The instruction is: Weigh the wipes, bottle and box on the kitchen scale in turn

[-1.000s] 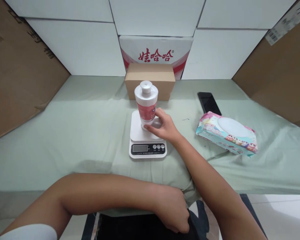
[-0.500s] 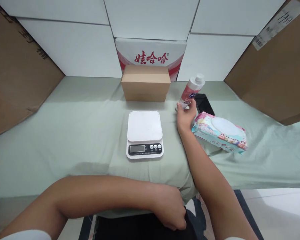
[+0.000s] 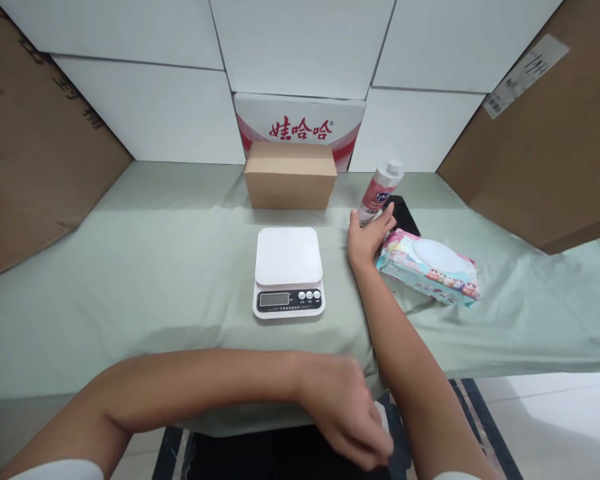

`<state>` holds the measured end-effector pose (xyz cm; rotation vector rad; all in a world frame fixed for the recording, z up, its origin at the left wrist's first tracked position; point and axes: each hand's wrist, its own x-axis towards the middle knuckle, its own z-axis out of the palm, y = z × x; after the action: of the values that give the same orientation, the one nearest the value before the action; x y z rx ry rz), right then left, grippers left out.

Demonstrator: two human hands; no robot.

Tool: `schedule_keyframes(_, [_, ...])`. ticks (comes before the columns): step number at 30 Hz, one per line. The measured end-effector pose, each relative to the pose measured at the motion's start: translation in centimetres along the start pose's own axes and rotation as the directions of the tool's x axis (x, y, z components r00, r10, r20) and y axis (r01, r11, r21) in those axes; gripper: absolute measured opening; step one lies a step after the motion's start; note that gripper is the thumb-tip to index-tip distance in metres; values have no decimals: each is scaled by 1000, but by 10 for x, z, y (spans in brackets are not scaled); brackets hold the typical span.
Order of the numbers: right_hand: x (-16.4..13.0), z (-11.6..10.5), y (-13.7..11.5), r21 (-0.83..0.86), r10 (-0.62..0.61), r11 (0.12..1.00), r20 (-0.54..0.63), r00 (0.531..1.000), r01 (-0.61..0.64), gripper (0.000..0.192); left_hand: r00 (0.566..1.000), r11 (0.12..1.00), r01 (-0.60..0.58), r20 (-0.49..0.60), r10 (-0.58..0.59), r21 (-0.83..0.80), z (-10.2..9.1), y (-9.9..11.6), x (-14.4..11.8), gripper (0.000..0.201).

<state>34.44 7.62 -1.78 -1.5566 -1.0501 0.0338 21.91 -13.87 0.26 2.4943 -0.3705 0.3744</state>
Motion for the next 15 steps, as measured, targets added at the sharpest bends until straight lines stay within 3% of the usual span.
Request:
schedule_keyframes(1, [-3,-5,-6,-10,-42,999,-27,999,42,86,989,1000,25,-143,-22,17,-20,-3,-6,26])
schedule_keyframes(2, [-7,-11,-13,-1,-99,995,-39,994,99,87,948,996,72,-315,-52,52,-43,-8,-14,29])
schedule_keyframes(3, [-12,-15,-20,27,-166,986,-25,986,167,84,860,985,139,-505,-72,97,-69,-16,-26,29])
schedule_keyframes(4, [-17,-18,-28,72,-234,970,15,972,233,78,716,970,191,-698,-32,151,-96,-25,-43,30])
schedule_keyframes(5, [-21,-19,-35,130,-292,951,77,953,281,72,540,936,297,-842,-4,186,-124,-36,-62,32])
schedule_keyframes(6, [-24,-17,-42,195,-330,934,151,932,299,67,373,886,423,-928,21,190,-150,-48,-85,34])
schedule_keyframes(7, [-26,-12,-47,258,-340,924,227,912,280,65,169,830,544,-985,35,123,-172,-61,-109,35])
schedule_keyframes(8, [-26,-3,-51,311,-318,924,300,899,223,65,-72,779,627,-997,34,-19,-190,-74,-133,36])
schedule_keyframes(9, [-24,7,-54,353,-271,925,363,892,138,67,-252,743,640,-967,-37,-195,-202,-87,-157,40])
schedule_keyframes(10, [-20,20,-57,386,-213,922,415,885,41,72,-335,724,624,-938,-93,-294,-208,-99,-177,49])
schedule_keyframes(12, [-10,47,-59,435,-131,893,489,862,-112,83,-398,678,539,-860,-318,-500,-206,-121,-207,56])
schedule_keyframes(13, [-5,59,-60,455,-110,876,509,854,-158,88,-402,658,508,-829,-389,-555,-200,-130,-216,61])
schedule_keyframes(15, [1,80,-62,488,-95,849,520,849,-203,96,-321,658,443,-793,-517,-608,-189,-142,-223,70])
